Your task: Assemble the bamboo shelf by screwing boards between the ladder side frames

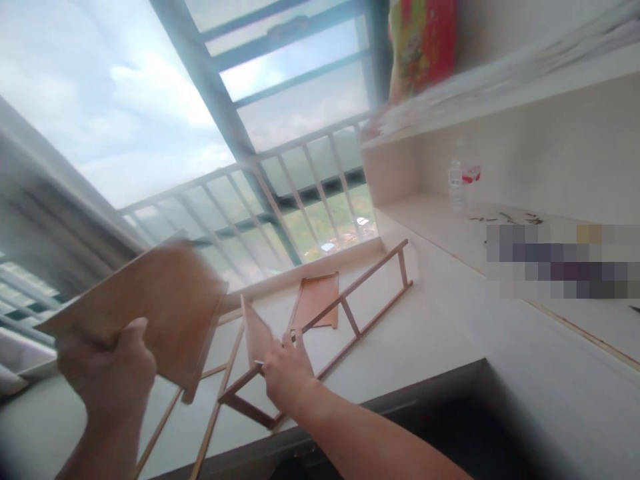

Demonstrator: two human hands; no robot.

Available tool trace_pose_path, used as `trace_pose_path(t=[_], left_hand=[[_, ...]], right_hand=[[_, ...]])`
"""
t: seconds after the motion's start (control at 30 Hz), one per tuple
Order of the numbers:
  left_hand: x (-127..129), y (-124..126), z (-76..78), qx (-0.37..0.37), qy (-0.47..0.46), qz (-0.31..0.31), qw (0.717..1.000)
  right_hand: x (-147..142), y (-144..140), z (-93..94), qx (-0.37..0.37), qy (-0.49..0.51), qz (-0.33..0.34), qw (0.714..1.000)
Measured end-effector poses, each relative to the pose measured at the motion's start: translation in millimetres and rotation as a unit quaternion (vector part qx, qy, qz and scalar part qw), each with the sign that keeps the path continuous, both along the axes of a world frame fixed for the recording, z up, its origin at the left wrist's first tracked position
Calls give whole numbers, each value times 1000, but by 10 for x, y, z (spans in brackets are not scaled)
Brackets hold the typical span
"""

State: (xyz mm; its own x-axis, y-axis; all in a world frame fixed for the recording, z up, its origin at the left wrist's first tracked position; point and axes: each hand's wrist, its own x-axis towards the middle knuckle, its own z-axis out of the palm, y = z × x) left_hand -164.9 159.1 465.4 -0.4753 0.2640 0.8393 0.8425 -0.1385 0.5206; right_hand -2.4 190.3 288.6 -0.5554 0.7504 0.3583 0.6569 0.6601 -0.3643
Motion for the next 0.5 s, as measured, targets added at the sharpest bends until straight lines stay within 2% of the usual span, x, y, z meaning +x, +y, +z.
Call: trace_pose_path(t=[0.1, 0.2, 0.27, 0.33, 0.43, 0.5], left_hand=[[376, 563, 116, -31, 59, -104, 992], [791, 1116, 45, -121, 97, -123, 980], [1043, 1421, -85, -156, 127, -136, 970], [1243, 1648, -259, -192, 141, -160, 958], [1429, 1841, -554, -227, 120, -175, 950], [1491, 1897, -750, -241, 105, -186, 947]], right_hand=[[-138, -76, 97, -32, -12, -13, 999], [-245, -176, 163, -45, -17, 7, 999], [-223, -250, 131, -1, 8, 37, 999], [-82, -317, 11, 66, 57, 55, 995], [347, -383, -286, 127, 128, 29, 983], [717, -391, -466, 127, 200, -5, 972]])
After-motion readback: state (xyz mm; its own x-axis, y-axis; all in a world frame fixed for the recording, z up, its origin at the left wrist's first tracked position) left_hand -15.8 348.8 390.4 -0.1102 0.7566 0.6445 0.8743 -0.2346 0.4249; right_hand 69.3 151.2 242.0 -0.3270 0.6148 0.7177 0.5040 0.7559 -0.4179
